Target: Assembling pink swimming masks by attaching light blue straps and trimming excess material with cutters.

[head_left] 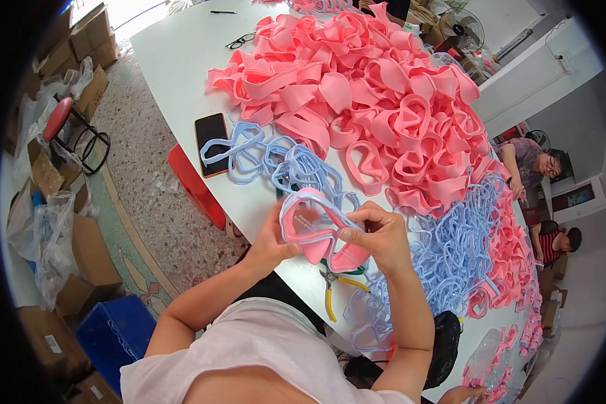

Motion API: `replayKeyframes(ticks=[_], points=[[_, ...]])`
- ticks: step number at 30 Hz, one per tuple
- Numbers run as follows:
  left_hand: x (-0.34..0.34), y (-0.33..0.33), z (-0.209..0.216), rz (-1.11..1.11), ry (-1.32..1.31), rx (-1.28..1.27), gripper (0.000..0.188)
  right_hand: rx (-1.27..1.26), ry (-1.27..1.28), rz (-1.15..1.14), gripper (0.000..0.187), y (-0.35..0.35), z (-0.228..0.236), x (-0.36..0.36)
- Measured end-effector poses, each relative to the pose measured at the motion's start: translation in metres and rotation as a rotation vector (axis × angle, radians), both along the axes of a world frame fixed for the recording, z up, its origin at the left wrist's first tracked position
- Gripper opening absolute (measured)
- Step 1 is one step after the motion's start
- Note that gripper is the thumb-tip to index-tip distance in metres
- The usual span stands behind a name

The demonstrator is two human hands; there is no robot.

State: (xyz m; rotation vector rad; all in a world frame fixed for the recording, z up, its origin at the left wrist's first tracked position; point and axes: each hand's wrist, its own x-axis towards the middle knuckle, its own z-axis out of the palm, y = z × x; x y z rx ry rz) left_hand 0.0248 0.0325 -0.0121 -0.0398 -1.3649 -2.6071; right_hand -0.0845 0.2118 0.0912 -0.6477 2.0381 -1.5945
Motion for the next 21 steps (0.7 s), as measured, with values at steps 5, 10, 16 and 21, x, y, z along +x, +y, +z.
replayKeyframes(ticks=[5, 10, 16, 21], points=[[-0.004, 0.026, 0.011, -0.207, -0.068, 0.59, 0.051, -0.03, -0.083, -0.073, 0.022, -0.005, -0.018, -0.001], [-0.004, 0.028, 0.008, -0.139, -0.182, 0.612, 0.039, -0.046, -0.054, -0.038, 0.022, -0.006, -0.021, 0.0], [0.007, 0.025, 0.014, -0.056, -0.184, 0.534, 0.032, -0.106, 0.002, -0.032, 0.02, -0.01, -0.023, 0.006], [0.002, 0.003, 0.011, -0.196, -0.272, 0.632, 0.042, -0.149, -0.026, -0.115, 0.02, -0.006, -0.035, 0.001]])
